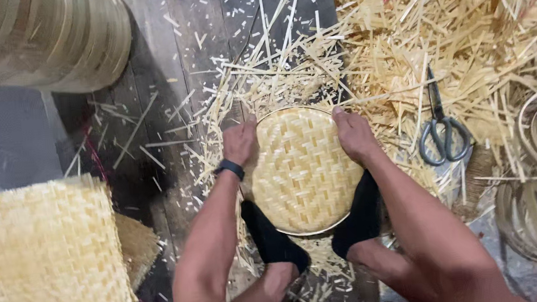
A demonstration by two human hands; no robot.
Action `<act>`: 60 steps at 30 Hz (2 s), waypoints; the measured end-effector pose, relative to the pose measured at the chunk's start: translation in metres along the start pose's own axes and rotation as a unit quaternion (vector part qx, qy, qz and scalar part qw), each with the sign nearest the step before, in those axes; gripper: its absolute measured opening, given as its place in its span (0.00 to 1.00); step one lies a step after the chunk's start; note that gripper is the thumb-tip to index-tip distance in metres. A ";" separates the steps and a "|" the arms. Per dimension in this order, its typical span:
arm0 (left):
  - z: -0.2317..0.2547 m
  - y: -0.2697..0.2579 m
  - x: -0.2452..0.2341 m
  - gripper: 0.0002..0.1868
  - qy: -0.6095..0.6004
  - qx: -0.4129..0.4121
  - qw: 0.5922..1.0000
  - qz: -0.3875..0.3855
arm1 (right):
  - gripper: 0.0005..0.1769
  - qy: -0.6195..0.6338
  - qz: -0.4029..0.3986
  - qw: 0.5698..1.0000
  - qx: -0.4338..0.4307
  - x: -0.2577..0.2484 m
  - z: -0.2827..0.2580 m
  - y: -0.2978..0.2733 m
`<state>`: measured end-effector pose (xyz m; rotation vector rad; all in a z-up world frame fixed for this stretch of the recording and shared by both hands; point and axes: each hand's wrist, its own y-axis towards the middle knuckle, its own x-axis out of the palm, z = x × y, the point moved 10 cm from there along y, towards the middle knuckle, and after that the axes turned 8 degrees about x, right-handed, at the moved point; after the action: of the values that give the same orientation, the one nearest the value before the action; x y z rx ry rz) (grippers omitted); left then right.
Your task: The person places a square woven mat onto a circular wooden mold and uses shears to trim the excess material around the edge. They then remove the trimmed mat and stack it with others, repeating the process with new mats.
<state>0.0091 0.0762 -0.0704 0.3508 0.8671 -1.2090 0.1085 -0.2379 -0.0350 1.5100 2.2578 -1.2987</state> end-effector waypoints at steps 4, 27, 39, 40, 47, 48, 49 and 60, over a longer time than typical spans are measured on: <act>-0.036 0.007 0.014 0.29 -0.119 -0.036 0.992 0.018 | 0.28 -0.021 0.135 0.983 -0.121 -0.025 -0.012 -0.019; -0.082 -0.154 0.027 0.37 -0.386 -0.318 0.855 0.141 | 0.36 0.079 -0.034 0.992 0.096 -0.012 0.119 -0.050; 0.038 -0.151 -0.046 0.52 -0.720 -0.164 0.671 0.068 | 0.33 0.441 -0.076 0.868 0.213 -0.052 0.098 -0.083; 0.041 -0.158 -0.033 0.52 -0.728 -0.233 0.644 -0.016 | 0.32 0.463 -0.108 0.862 0.175 -0.047 0.082 -0.086; 0.009 -0.165 -0.016 0.50 -0.404 -0.206 0.888 0.072 | 0.26 0.230 0.028 0.972 0.041 -0.041 0.120 -0.091; 0.012 -0.164 -0.024 0.49 -0.277 -0.240 0.927 0.084 | 0.26 0.126 0.054 0.990 0.039 -0.049 0.126 -0.087; 0.022 -0.167 -0.035 0.48 -0.144 -0.269 0.947 0.095 | 0.22 0.103 0.114 0.988 0.011 -0.066 0.128 -0.085; 0.190 -0.132 0.064 0.69 0.103 -0.174 0.979 -0.033 | 0.45 -0.065 0.114 0.965 0.225 -0.159 0.254 -0.016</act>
<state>-0.0307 -0.1379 0.0309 0.1652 1.2575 -1.0680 0.0891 -0.5298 -0.0995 1.6920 1.7209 -1.8571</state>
